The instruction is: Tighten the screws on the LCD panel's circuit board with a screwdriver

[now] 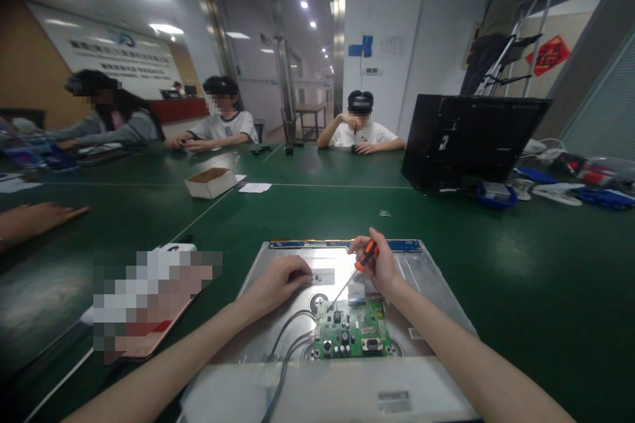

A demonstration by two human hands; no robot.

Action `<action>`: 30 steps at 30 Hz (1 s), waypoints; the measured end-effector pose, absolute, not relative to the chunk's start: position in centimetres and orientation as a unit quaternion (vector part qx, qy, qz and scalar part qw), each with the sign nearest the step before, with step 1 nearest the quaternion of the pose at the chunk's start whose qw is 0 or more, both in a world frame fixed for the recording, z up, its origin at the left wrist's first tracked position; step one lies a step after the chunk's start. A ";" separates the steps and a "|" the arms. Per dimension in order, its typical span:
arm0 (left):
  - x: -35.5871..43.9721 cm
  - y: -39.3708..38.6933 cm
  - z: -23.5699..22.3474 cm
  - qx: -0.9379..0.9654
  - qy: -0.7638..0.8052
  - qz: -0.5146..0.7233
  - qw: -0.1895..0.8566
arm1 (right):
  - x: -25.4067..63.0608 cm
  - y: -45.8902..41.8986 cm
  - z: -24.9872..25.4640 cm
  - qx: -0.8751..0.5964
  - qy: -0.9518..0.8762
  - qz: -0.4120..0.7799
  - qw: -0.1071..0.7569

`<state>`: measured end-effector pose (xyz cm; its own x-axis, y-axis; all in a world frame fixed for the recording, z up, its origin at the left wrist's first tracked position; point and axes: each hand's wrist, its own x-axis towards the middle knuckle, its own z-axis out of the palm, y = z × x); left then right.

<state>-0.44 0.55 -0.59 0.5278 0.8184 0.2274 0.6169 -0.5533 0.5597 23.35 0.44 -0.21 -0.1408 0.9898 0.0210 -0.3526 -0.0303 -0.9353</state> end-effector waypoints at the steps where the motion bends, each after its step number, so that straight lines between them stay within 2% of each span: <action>1: -0.5 0.5 -0.6 0.852 0.417 0.240 0.206 | 23.4 0.3 -0.2 -0.366 -0.436 0.616 0.544; 9: -0.8 -0.1 0.0 0.852 0.415 0.235 0.215 | 22.4 -0.2 -0.6 -0.369 -0.442 0.614 0.540; 16: -0.6 0.0 0.0 0.855 0.442 0.202 0.183 | 22.3 -0.3 -0.5 -0.377 -0.432 0.617 0.539; 21: -1.2 -0.3 0.5 0.877 0.407 0.191 0.173 | 22.4 -0.2 -0.5 -0.376 -0.431 0.617 0.541; 30: -1.5 -0.3 0.3 0.877 0.382 0.207 0.206 | 23.2 0.0 0.1 -0.371 -0.425 0.610 0.557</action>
